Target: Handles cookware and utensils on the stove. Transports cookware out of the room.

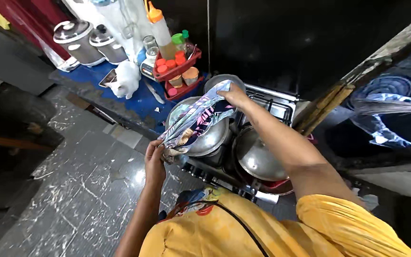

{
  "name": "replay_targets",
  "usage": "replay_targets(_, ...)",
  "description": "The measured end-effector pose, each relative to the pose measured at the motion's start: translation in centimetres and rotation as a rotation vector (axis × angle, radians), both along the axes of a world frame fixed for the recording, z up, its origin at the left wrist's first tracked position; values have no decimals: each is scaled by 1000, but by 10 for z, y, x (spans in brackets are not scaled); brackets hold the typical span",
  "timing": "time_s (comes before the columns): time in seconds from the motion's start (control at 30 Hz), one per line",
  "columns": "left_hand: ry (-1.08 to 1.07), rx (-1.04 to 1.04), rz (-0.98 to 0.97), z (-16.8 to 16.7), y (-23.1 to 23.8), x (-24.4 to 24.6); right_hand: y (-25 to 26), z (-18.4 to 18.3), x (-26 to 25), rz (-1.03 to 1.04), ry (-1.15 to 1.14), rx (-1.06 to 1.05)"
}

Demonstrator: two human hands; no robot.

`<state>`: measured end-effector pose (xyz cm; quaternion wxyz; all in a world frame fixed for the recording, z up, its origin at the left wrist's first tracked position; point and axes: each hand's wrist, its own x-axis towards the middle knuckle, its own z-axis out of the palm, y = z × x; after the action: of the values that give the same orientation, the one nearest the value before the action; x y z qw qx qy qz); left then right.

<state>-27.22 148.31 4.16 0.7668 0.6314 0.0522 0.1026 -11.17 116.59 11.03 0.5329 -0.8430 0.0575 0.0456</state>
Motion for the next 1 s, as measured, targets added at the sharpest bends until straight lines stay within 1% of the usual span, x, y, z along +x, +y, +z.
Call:
replay_targets(0.1, 9, 57, -28, -5, 3, 3, -8, -5, 1, 33, 25, 42)
replay_targets(0.17, -1, 104, -92, -5, 8, 2, -14, -10, 4, 59, 15, 39)
replay_targets(0.23, -5, 186, -191, -4, 17, -2, -21, -13, 2, 82, 33, -64)
replay_targets(0.33, 20, 396, -338, 14, 32, 2, -25, -2, -2, 83, 11, -310)
replay_targets(0.4, 33, 498, -401, 23, 37, 6, -27, 7, -5, 92, 11, -411)
replay_targets(0.5, 39, 604, -464, 37, 47, 17, -26, 11, -3, 76, -96, -471)
replay_targets(0.57, 16, 640, -491, 53, 52, 22, -23, 29, -5, 99, -102, -469)
replay_targets(0.63, -67, 620, -491, 73, 55, 32, -23, 45, -2, 102, -139, -414)
replay_targets(0.7, -162, 562, -471, 97, 52, 46, -26, 58, 6, 84, -206, -315)
replay_targets(0.77, -233, 479, -464, 125, 39, 65, -32, 73, 20, 16, -252, -215)
replay_targets(0.83, -273, 430, -455, 149, 15, 88, -41, 84, 39, -98, -353, -81)
replay_targets(0.9, -298, 457, -435, 166, -11, 116, -53, 89, 63, -209, -514, 116)
replay_targets(1.0, -350, 538, -453, 172, -47, 161, -78, 88, 96, -324, -715, 346)
